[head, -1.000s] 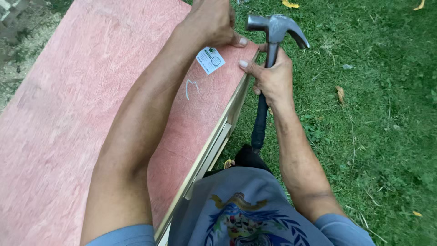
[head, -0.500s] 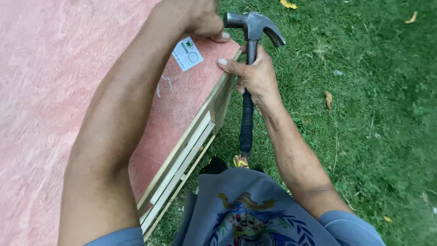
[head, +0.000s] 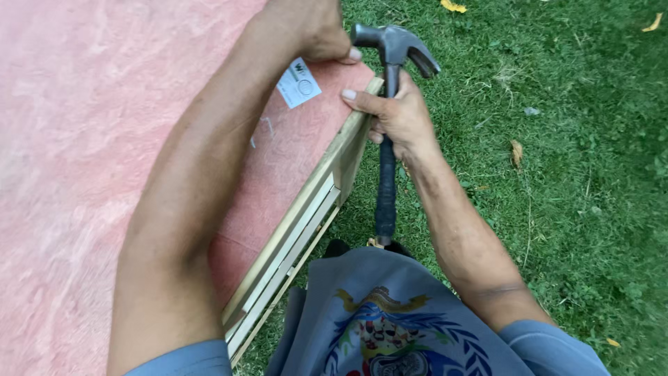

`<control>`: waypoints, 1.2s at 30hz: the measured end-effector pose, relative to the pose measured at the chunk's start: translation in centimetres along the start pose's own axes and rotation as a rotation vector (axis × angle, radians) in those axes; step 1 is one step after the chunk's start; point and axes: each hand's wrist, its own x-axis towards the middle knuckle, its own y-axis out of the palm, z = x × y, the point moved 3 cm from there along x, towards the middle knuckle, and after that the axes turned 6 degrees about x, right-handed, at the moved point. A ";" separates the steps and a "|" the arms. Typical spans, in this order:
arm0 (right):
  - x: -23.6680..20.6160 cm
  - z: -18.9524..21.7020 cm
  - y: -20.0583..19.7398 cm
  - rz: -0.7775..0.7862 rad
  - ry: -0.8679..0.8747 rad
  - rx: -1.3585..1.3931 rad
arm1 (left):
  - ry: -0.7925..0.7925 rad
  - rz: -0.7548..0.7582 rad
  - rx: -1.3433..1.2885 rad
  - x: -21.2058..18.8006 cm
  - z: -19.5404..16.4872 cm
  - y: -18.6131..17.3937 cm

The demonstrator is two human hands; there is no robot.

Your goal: The person hammers nails along the edge of a wooden frame with a pink plywood top, working around the structure outdoors. They hold nails in one hand, drive them in with a claw hammer, and reposition around the frame to fasten successive nails.

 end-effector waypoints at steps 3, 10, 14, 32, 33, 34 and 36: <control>-0.2 -0.1 0.2 -0.014 0.002 0.023 | -0.026 0.024 -0.117 -0.7 0.0 -0.1; -1.0 1.9 0.8 0.029 0.069 0.157 | 0.006 -0.041 -0.214 -1.1 -0.3 -1.8; -0.9 2.8 0.6 0.012 0.061 0.123 | -0.024 0.023 -0.216 -0.5 -0.4 -2.1; -0.5 0.7 0.4 -0.019 0.016 0.047 | -0.064 -0.114 -0.286 -2.4 -0.2 0.6; -0.5 0.7 0.4 -0.017 0.025 0.047 | -0.059 -0.120 -0.315 -2.5 -0.3 0.7; -0.6 0.6 0.4 -0.010 0.033 0.050 | -0.057 -0.128 -0.338 -2.8 -0.2 0.9; -0.9 0.8 0.4 0.045 -0.014 0.061 | -0.104 -0.114 -0.361 -3.3 -0.3 1.3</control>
